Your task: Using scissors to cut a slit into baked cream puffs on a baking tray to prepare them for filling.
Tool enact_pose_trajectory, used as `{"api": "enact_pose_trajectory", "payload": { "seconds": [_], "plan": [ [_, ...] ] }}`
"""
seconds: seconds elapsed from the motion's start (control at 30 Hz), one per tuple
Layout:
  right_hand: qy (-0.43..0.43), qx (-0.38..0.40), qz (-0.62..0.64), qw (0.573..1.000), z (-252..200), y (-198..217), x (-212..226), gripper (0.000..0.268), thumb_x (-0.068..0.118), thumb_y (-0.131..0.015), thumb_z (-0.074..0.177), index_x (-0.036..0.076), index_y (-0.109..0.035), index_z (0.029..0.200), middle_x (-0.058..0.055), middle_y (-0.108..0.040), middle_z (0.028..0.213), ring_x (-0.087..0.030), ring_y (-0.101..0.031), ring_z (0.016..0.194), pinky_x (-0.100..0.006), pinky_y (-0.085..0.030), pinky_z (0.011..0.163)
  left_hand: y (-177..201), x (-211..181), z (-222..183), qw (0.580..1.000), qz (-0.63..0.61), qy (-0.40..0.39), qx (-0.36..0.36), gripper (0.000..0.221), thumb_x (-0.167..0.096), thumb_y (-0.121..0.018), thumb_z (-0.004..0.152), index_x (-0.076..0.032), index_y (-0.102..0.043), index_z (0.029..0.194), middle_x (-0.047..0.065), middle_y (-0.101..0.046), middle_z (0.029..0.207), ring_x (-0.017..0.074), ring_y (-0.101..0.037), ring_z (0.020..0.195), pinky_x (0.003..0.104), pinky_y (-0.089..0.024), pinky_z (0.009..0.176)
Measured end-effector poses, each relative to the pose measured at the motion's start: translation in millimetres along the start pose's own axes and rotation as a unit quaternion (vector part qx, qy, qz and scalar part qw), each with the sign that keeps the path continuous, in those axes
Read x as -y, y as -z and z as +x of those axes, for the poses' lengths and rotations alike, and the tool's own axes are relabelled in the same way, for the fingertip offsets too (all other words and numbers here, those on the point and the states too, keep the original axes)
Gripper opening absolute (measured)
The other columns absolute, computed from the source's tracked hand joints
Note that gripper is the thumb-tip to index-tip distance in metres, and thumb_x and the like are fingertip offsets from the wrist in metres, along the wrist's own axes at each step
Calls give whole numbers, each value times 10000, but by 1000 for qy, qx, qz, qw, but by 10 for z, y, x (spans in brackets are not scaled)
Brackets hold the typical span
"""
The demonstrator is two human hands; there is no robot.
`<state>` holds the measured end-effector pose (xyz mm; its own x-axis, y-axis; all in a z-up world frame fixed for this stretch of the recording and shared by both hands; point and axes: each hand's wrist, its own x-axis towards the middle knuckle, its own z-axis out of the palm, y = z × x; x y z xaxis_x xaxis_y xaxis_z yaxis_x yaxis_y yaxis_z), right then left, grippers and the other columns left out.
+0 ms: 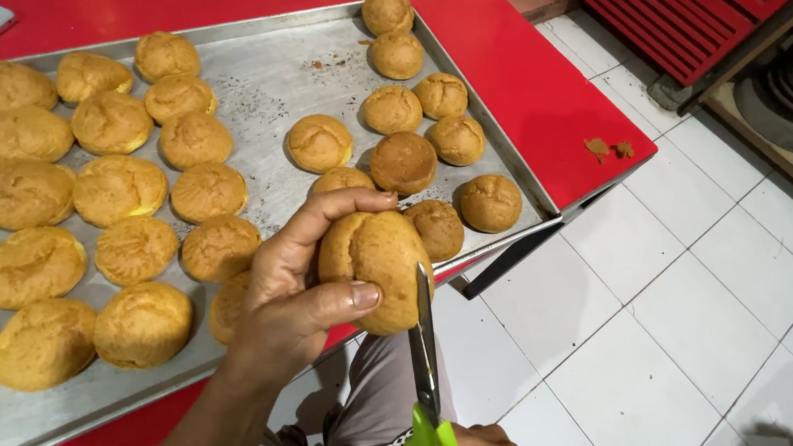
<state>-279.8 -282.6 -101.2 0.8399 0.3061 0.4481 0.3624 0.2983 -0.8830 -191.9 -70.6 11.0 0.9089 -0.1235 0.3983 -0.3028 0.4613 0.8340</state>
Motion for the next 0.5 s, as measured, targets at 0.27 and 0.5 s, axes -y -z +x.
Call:
{"api": "enact_pose_trajectory", "payload": {
  "seconds": [0.27, 0.5],
  "plan": [
    [77, -32, 138, 987, 138, -144, 33, 302, 115, -709, 959, -175, -687, 1038, -169, -651, 679, -239, -586, 488, -351, -525, 431, -83, 89, 36, 998, -64, -8, -8, 915, -56, -689, 762, -9, -222, 1547, 239, -567, 1191, 288, -608, 1032, 443, -571, 918],
    [32, -54, 85, 994, 74, -116, -95, 535, 462, -750, 982, -60, -698, 879, -119, -671, 603, -207, -607, 397, -327, -549, 395, -117, 3, -48, 998, -57, 14, -27, 780, 11, -692, 765, -4, -363, 1473, 215, -554, 1309, 294, -625, 1135, 419, -569, 974]
  ]
}}
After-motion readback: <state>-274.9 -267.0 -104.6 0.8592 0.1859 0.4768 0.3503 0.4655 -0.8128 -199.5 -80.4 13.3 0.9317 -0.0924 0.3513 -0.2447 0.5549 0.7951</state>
